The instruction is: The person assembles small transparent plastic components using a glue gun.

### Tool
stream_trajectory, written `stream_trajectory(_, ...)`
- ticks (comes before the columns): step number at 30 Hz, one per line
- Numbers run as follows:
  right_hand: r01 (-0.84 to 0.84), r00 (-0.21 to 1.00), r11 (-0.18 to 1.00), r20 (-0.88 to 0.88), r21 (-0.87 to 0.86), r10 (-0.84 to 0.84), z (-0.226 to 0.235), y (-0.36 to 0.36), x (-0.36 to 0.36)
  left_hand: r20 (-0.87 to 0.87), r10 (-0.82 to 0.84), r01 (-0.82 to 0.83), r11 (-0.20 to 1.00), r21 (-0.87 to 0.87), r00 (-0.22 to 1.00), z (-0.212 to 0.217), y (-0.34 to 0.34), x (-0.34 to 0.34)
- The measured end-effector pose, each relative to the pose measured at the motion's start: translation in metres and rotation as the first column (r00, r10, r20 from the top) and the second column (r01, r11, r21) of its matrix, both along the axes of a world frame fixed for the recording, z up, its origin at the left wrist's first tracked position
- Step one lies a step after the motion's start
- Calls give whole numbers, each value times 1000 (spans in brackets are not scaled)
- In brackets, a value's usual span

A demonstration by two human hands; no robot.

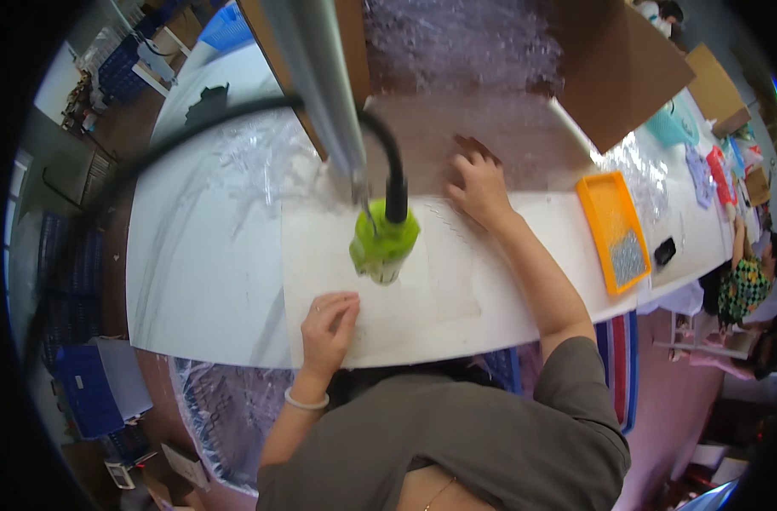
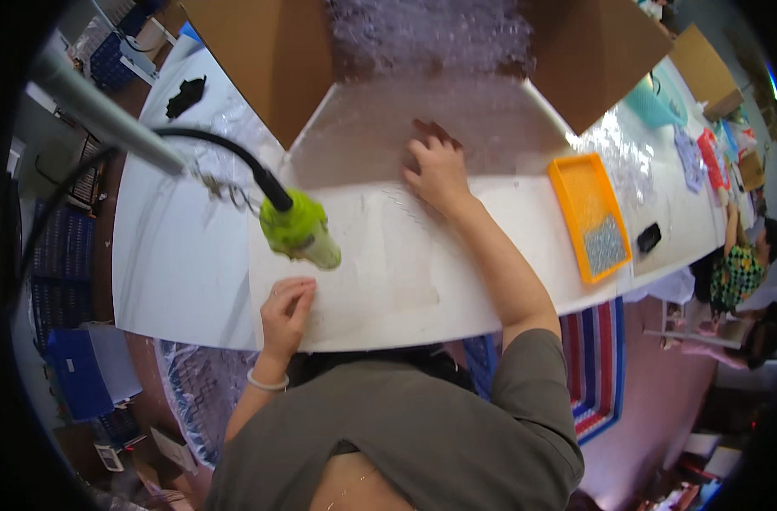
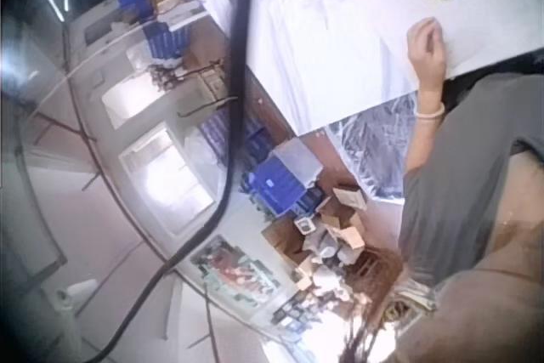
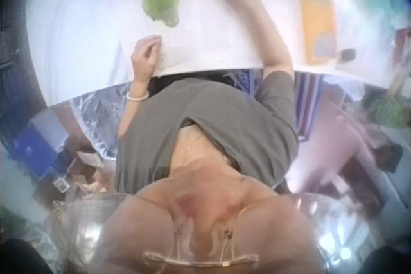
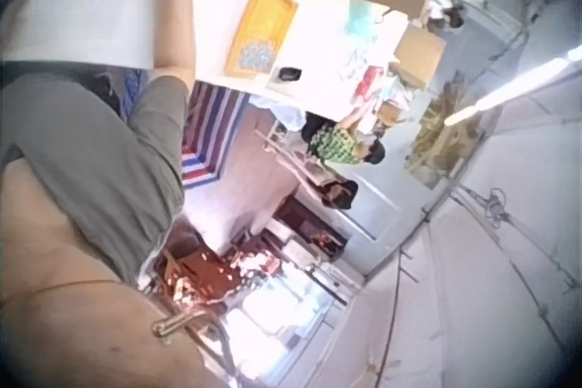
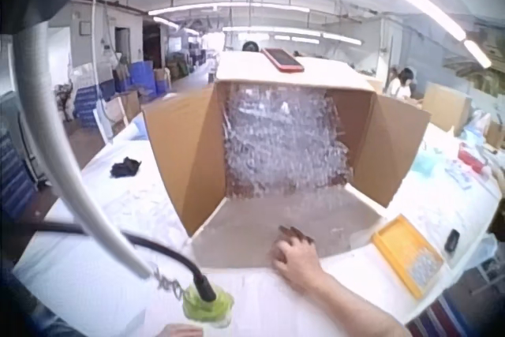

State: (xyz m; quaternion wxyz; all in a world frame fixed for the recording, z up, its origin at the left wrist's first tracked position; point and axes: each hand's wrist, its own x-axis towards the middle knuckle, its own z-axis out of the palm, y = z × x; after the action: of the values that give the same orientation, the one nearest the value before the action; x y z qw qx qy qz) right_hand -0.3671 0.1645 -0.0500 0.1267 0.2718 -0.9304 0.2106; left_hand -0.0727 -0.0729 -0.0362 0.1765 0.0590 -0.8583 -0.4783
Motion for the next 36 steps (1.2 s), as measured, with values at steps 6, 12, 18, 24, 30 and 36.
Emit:
stream_trajectory(6,-238,951,971,-200,17,237,37,-3,71,-9,1,0,997,73,1000,-3,2,-3)
stream_trajectory(12,92,987,393,136,-915,88,27,55,101,-19,-52,53,998,42,998,-1,4,0)
stream_trajectory(18,320,944,194,329,-927,13,32,93,114,-31,-69,69,998,-10,997,0,3,5)
stream_trajectory(24,446,706,771,-351,-454,-615,27,96,105,-67,-96,96,995,-12,993,-2,2,5)
stream_trajectory(30,126,987,944,-55,-304,-149,30,28,150,-97,-74,82,994,75,993,-9,6,11)
stream_trajectory(36,203,969,866,219,-457,-112,8,26,158,-98,-75,85,992,93,992,-7,4,16)
